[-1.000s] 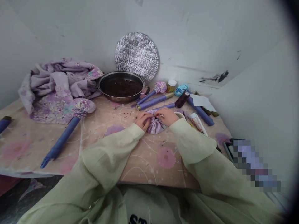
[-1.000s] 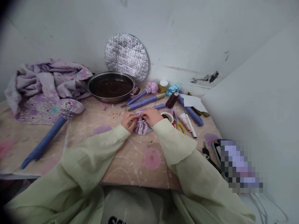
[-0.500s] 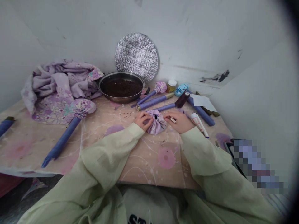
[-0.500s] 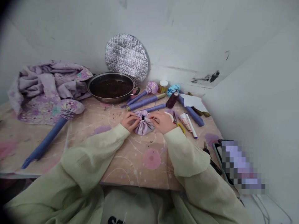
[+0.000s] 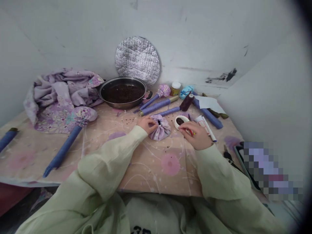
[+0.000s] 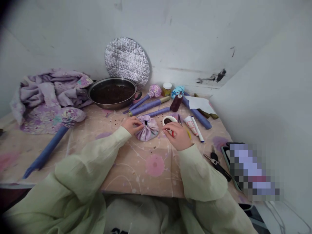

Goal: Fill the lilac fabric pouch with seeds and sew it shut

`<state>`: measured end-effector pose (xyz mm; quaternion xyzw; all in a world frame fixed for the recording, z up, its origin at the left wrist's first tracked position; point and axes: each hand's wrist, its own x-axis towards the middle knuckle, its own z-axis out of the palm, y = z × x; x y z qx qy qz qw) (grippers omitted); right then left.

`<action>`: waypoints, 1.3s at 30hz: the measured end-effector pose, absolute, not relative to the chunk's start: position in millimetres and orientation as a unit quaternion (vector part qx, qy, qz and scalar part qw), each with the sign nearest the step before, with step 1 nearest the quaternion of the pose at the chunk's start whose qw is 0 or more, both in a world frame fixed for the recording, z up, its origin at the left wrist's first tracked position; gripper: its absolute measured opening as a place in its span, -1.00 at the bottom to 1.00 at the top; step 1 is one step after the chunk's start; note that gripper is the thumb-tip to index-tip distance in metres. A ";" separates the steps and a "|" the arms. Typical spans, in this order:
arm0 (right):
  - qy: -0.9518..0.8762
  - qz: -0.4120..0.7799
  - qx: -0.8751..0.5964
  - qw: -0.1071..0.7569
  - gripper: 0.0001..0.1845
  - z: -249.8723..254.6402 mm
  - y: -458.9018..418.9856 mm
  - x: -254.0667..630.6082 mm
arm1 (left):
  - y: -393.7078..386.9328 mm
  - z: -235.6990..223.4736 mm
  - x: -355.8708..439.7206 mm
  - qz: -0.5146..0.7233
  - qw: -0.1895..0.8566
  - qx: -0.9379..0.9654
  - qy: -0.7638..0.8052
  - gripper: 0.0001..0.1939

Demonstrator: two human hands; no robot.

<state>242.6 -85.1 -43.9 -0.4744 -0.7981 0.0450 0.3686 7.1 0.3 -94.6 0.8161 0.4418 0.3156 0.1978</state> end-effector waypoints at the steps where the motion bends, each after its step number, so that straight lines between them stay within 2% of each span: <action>1: -0.793 0.049 -0.476 0.376 -0.88 -46.0 -86.0 242.1 | 1.3 -92.5 8.0 0.300 0.204 0.820 0.443 -0.83; 9: -0.762 0.085 -0.471 0.435 -0.89 -70.2 -85.6 235.1 | 1.8 -80.7 20.6 0.217 0.205 0.824 0.481 -0.91; 17: -0.734 0.074 -0.484 0.471 -0.90 -89.4 -85.1 238.8 | 1.9 -75.5 22.8 0.319 0.168 0.816 0.452 -0.90; 26: -0.733 0.104 -0.482 0.469 -0.88 -93.5 -87.2 239.0 | 11.4 -87.2 21.6 0.282 0.156 0.848 0.422 -0.85; 28: -0.753 0.132 -0.471 0.441 -0.85 -96.0 -86.8 239.0 | 11.6 -87.6 19.5 0.256 0.113 0.879 0.386 -0.83; 31: -0.824 0.200 -0.412 0.334 -0.81 -101.0 -87.4 237.5 | 9.2 -85.3 16.9 0.202 0.038 0.925 0.321 -0.80; 35: -0.881 0.200 -0.393 0.170 -0.53 -109.0 -91.5 234.9 | 7.5 -82.8 12.9 0.184 0.006 0.936 0.299 -0.80; 37: -0.880 0.177 -0.419 0.138 -0.57 -113.2 -93.6 234.6 | 8.4 -83.3 10.3 0.196 0.015 0.935 0.295 -0.81; 39: -0.874 0.167 -0.434 0.143 -0.69 -117.4 -95.0 234.7 | 9.9 -84.3 7.8 0.207 0.034 0.933 0.291 -0.82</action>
